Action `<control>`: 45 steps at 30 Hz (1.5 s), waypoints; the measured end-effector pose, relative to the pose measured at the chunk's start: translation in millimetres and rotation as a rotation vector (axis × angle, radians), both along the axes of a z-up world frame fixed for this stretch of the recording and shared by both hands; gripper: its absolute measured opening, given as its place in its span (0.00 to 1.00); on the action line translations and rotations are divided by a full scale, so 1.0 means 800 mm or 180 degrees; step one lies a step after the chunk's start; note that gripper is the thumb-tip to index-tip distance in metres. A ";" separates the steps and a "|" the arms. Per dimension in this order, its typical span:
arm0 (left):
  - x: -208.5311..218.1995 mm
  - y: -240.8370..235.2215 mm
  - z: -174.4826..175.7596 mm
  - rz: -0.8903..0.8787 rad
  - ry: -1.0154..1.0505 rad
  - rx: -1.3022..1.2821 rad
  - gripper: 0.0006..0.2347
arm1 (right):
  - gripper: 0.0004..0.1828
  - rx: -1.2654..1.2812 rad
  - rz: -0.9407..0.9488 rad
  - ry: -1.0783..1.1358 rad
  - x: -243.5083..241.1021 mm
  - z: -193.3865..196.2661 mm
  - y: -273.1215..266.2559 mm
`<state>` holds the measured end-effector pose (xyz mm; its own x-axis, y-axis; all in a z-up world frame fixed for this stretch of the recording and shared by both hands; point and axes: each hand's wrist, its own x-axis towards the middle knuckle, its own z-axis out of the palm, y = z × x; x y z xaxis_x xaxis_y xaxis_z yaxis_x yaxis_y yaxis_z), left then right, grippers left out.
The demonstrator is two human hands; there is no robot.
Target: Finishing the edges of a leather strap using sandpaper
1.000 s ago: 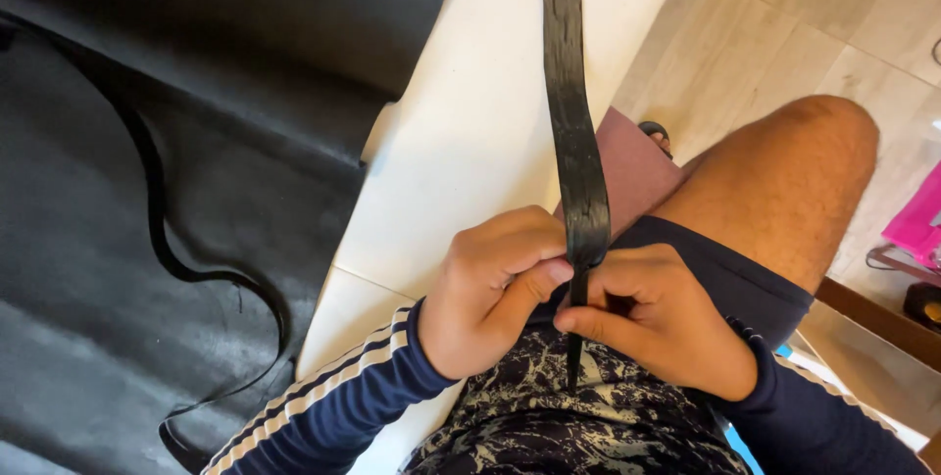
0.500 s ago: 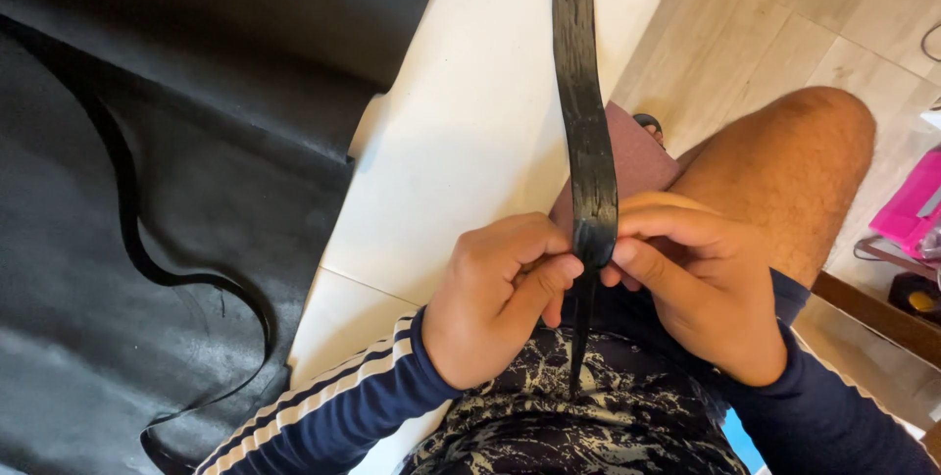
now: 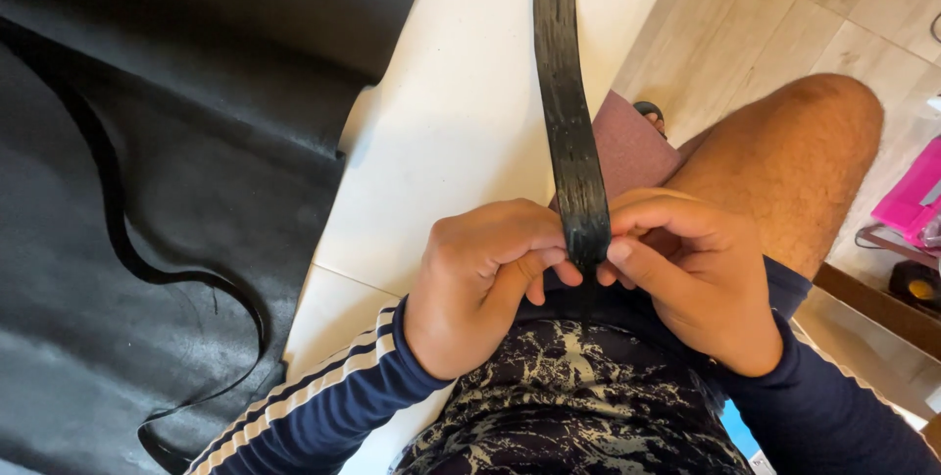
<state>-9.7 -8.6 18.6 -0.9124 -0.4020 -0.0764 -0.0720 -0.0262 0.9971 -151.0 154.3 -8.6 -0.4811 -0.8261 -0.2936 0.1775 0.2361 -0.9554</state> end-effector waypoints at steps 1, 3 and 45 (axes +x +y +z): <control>-0.001 -0.001 0.000 0.0006 -0.0007 0.0006 0.08 | 0.04 0.0006 0.0006 -0.0007 -0.001 0.001 0.000; -0.002 -0.003 0.000 -0.0033 -0.0069 -0.0026 0.06 | 0.03 -0.0096 0.0108 -0.0061 -0.002 0.001 -0.002; 0.002 -0.005 -0.039 -0.0564 0.0440 -0.0655 0.07 | 0.11 0.0399 0.1045 0.0473 -0.012 0.007 -0.029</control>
<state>-8.1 -13.0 -12.7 -0.9658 -0.2299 0.1200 0.0794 0.1782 0.9808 -160.8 131.1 -2.8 -0.2417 -0.9054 -0.3491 -0.0652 0.3741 -0.9251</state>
